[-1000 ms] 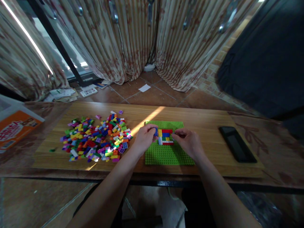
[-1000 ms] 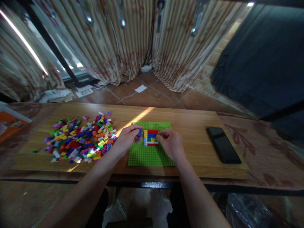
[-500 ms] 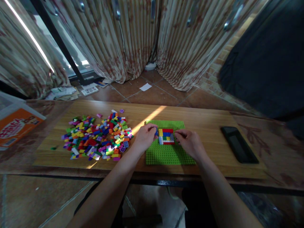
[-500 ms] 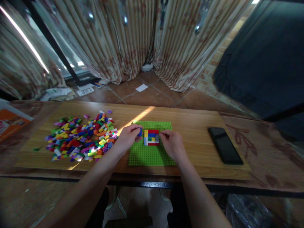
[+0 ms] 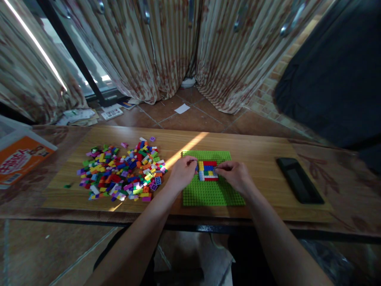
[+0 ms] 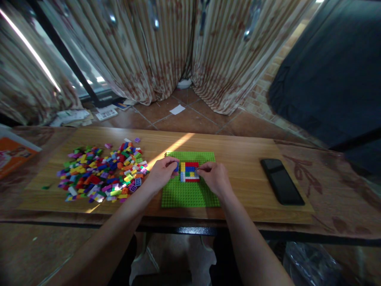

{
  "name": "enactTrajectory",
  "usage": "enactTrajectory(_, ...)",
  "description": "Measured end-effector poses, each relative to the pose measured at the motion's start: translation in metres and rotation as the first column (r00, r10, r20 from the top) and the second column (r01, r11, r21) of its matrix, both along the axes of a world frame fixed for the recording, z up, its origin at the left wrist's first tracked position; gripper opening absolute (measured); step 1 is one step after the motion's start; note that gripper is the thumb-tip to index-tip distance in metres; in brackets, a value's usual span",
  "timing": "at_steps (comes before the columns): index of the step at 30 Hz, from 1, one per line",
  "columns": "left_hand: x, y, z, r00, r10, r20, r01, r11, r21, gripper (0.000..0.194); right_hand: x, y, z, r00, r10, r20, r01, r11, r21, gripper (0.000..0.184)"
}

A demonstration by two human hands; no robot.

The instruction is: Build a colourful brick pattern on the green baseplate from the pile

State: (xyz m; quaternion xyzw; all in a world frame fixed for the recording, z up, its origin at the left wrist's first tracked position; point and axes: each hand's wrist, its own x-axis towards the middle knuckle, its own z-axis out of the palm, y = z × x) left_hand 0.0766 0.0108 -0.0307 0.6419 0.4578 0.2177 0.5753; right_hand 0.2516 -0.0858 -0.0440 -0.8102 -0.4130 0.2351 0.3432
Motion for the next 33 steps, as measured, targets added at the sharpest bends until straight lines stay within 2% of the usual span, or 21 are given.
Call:
enactTrajectory(5,0.001,0.001,-0.009,1.000,0.018,-0.006,-0.018,1.000,0.018,0.020,0.006,0.004,-0.002,0.996,0.008,-0.092,-0.010,1.000,-0.023,0.022)
enactTrajectory(11,0.001,0.002,-0.010,0.999,-0.019,-0.025,0.021,0.998,0.059,0.020,0.006,0.006,-0.001,0.986,-0.001,-0.167,-0.013,0.997,-0.082,0.019)
enactTrajectory(13,0.001,0.002,-0.009,0.999,-0.017,-0.043,0.019,0.999,0.051,0.020,0.004,0.006,0.003,0.992,0.007,-0.128,-0.019,0.995,-0.094,0.017)
enactTrajectory(19,0.000,0.001,-0.009,1.000,-0.002,-0.013,0.002,0.999,0.040,0.018,-0.004,0.004,0.012,0.992,0.035,0.117,-0.028,0.998,-0.060,0.014)
enactTrajectory(22,0.000,0.002,-0.007,1.000,0.014,-0.003,-0.014,1.000,0.012,0.017,-0.007,0.002,0.012,0.990,0.032,0.138,-0.029,0.999,-0.021,0.015)
enactTrajectory(25,-0.001,0.002,-0.003,1.000,0.021,0.020,-0.021,0.999,-0.032,0.015,-0.005,0.000,0.009,0.998,0.017,0.052,-0.017,1.000,-0.003,0.017)
enactTrajectory(28,-0.002,0.002,0.001,0.997,0.048,0.054,-0.043,0.994,-0.100,0.014,0.000,-0.002,0.007,0.991,-0.055,-0.122,0.057,0.998,0.016,0.025)
enactTrajectory(31,-0.002,-0.001,0.006,0.990,0.103,0.100,-0.085,0.981,-0.175,0.017,0.002,-0.004,0.012,0.955,-0.150,-0.255,0.187,0.974,0.127,0.032)
enactTrajectory(33,-0.003,-0.003,0.010,0.983,0.121,0.138,-0.089,0.972,-0.218,0.019,-0.002,-0.005,0.019,0.948,-0.152,-0.279,0.218,0.950,0.225,0.032)
